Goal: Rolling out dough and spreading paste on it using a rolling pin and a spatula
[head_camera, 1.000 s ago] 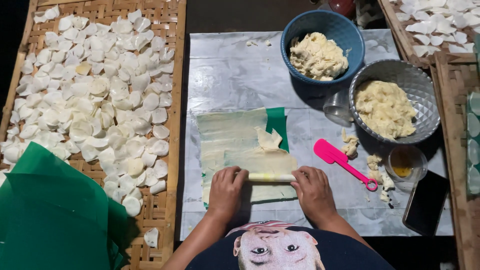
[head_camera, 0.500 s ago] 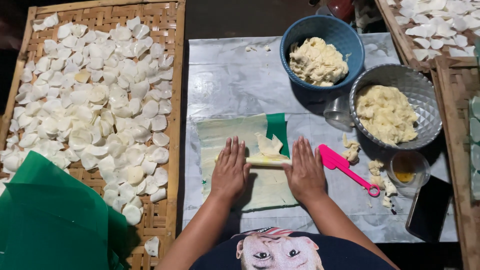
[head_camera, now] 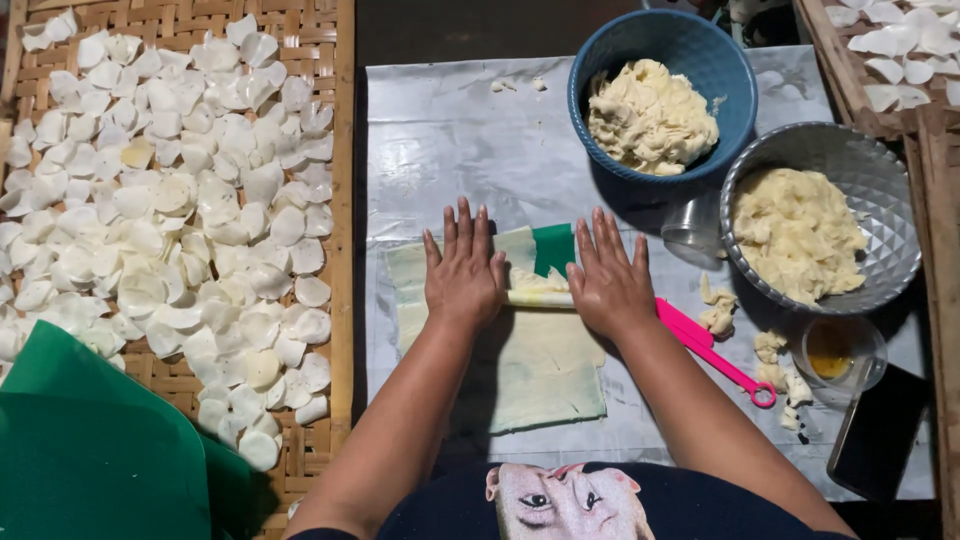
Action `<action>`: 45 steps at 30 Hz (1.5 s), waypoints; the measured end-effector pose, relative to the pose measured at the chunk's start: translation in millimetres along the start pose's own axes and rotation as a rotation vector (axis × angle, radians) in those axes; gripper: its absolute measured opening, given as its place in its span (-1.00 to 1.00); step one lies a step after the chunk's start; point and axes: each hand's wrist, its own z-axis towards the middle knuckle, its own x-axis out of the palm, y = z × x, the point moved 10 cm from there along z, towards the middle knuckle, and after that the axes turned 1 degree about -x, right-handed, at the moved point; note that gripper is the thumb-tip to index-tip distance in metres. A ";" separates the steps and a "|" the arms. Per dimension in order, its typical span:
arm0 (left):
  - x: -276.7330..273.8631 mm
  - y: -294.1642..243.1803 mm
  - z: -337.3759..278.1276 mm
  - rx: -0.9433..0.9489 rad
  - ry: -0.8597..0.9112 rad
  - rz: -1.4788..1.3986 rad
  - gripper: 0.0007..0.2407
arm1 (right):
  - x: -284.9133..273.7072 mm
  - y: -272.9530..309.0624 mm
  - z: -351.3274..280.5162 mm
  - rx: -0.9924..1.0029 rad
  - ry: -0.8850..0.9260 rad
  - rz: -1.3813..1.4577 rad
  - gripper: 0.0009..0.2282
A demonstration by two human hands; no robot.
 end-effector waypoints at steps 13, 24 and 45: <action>13.5 -0.3 -70.6 0.003 -0.206 0.027 -0.43 | -0.3 19.1 -57.2 -0.063 -0.227 -0.075 -0.36; 42.1 -3.0 -155.5 -0.015 -0.064 -0.003 -0.45 | 15.2 36.0 -142.4 -0.171 -0.356 -0.048 -0.33; 22.1 -4.8 -121.7 -0.061 -0.078 -0.012 -0.45 | 6.2 31.8 -97.6 -0.081 -0.197 -0.057 -0.34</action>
